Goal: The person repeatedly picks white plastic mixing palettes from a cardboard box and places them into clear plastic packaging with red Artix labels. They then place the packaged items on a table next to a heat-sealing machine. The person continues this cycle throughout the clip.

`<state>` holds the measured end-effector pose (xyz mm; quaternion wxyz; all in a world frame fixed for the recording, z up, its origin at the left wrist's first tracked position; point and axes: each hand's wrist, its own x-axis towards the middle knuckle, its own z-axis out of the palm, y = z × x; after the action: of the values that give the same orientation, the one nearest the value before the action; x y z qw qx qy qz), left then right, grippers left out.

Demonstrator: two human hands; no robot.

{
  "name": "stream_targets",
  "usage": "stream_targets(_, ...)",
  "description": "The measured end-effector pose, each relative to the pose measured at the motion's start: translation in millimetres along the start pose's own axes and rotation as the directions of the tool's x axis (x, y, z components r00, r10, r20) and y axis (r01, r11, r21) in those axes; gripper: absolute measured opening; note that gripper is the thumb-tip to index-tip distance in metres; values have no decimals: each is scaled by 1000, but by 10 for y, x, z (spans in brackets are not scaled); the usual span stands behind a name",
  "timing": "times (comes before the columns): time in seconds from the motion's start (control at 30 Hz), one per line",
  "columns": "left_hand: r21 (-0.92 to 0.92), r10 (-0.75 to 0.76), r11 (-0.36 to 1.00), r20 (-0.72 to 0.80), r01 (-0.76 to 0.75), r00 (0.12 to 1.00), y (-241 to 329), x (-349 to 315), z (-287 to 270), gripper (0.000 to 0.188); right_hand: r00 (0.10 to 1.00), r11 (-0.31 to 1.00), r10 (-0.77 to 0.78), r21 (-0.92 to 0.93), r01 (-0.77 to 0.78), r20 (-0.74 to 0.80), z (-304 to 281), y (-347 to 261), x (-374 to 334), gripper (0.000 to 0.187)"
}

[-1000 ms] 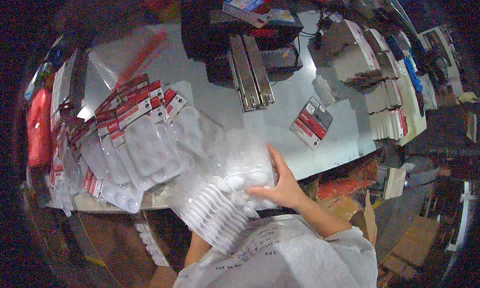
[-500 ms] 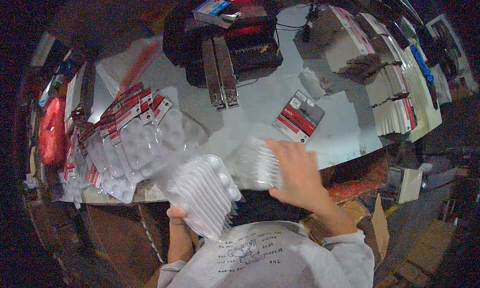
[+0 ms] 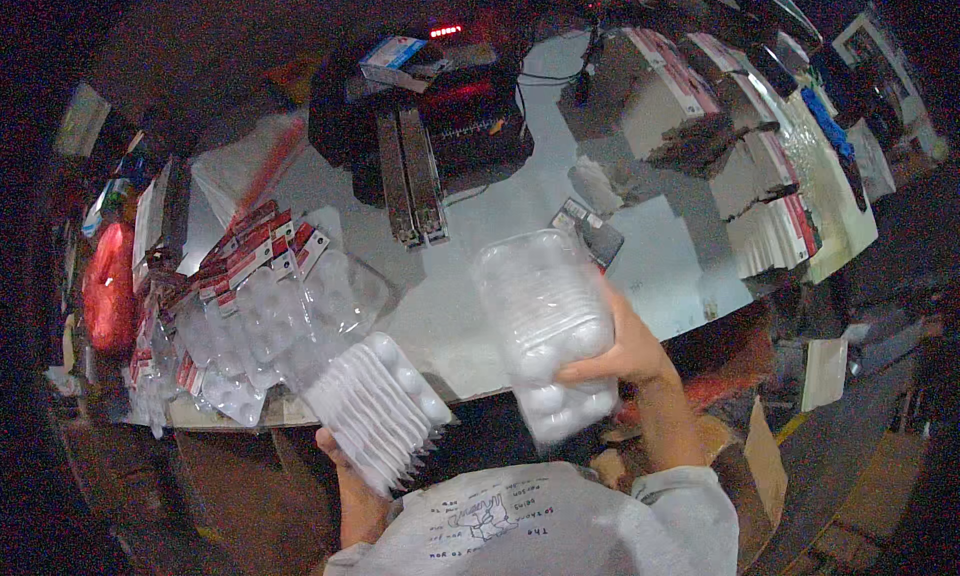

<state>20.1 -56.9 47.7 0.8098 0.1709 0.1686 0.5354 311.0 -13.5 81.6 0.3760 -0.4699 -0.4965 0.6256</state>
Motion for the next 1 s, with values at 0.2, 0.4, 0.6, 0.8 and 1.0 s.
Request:
stream_targets(0.2,4,-62,998,0,62,998,-102,117,23,104,956,984,-117,-162,74,-270,151,181,-123,98)
stream_targets(0.4,26,-90,995,-98,93,991,-100,85,-49,101,726,249,-602,-942,-226,-333,314,68,-100,90)
stream_targets(0.6,-93,-84,992,0,83,996,-173,103,-32,100,690,-207,-695,-862,-463,-203,806,659,302,81)
stream_targets(0.8,-82,-22,997,-100,14,995,94,-29,-136,99,863,-75,-446,-951,-300,-237,1217,680,-55,75)
stream_targets(1.0,-140,-80,988,-45,73,996,57,-62,-218,100,893,-164,-446,-976,-142,-55,893,210,-73,57)
